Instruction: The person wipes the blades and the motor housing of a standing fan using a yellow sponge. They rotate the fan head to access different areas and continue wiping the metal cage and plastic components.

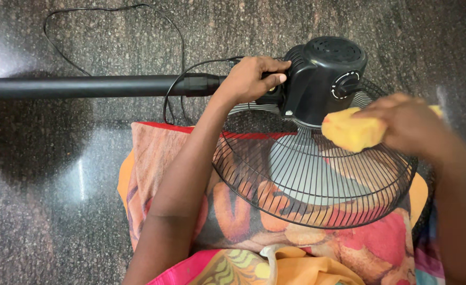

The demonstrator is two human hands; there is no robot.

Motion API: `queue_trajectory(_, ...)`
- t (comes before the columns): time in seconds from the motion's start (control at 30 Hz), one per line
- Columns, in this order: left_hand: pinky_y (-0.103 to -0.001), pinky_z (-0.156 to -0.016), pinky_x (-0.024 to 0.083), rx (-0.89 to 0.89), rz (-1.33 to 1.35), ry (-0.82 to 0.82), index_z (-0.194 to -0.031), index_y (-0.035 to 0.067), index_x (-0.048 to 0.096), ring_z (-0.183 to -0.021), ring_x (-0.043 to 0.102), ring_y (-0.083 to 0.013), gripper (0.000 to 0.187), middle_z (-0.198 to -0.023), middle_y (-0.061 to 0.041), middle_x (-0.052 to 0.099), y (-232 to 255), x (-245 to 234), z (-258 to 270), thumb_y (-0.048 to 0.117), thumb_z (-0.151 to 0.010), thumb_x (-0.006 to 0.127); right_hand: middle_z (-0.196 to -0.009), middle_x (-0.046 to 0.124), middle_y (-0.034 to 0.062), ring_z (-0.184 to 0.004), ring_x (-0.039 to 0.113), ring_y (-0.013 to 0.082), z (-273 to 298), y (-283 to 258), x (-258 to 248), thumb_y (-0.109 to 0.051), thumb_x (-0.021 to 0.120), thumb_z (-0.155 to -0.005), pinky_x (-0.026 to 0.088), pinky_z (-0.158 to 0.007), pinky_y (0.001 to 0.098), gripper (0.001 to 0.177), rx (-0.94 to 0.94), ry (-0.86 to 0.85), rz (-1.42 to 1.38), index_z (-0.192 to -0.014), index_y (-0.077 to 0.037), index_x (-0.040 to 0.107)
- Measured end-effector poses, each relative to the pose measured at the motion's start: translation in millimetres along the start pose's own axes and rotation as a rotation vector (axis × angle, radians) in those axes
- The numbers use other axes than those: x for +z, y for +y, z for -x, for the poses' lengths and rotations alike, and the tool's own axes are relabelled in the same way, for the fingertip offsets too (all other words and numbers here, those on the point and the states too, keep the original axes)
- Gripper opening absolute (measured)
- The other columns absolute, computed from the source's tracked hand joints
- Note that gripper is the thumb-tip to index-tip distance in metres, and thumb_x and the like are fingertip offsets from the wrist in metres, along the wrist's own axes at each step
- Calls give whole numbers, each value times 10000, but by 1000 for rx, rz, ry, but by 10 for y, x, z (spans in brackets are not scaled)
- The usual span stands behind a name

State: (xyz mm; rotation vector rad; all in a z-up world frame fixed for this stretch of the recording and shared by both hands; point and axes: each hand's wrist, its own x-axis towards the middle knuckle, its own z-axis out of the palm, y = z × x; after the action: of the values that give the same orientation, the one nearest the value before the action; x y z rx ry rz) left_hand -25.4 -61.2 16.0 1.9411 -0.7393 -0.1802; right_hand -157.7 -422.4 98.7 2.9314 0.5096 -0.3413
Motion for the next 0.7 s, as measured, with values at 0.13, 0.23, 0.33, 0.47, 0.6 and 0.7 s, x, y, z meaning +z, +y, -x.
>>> queue_trajectory(0.13,-367,-969,540,-14,28,-1,-1269,133,716,-1124,719,-287,380,-1229,-115,739,-30,2,19,277,-918,728,-1208,731,-65,-1190,625,221,27,-126,200,-206,734,-688,479,-1018,430,491,25,-11,-32,-1169,-298,762)
queue_trajectory(0.23,-374,-976,539,25,7,-1,-1276,127,715,-1123,717,-296,380,-1228,-123,740,-7,11,-16,268,-923,730,-1193,732,-80,-1174,629,211,19,-42,3,-225,723,-733,489,-1023,400,442,16,-112,3,-1163,-322,759)
queue_trajectory(0.33,-380,-973,541,46,-11,16,-1272,126,721,-1113,716,-302,381,-1223,-132,738,-20,-18,-5,267,-919,735,-1195,733,-63,-1154,649,213,-77,20,-291,-215,714,-722,492,-1031,393,459,-84,-116,-69,-1171,-301,757)
queue_trajectory(0.47,-381,-960,544,14,-5,17,-1260,139,730,-1097,721,-294,374,-1213,-122,745,-35,24,23,277,-912,728,-1272,723,-36,-1178,655,246,-49,-43,-506,-111,644,-727,507,-1056,390,575,-33,42,-128,-1265,-289,741)
queue_trajectory(0.6,-380,-964,539,18,-15,19,-1253,138,732,-1103,719,-293,367,-1209,-121,743,-9,0,2,272,-912,732,-1222,732,-11,-1151,655,244,-56,-293,-322,-51,652,-677,490,-1011,411,597,-18,-21,4,-1229,-260,736)
queue_trajectory(0.7,-382,-972,536,56,-10,17,-1256,134,734,-1109,714,-301,364,-1202,-121,750,-14,-2,-2,270,-918,733,-1149,750,-21,-1122,658,240,-24,-264,-215,-88,695,-699,504,-1001,393,529,19,-129,-33,-1198,-260,729)
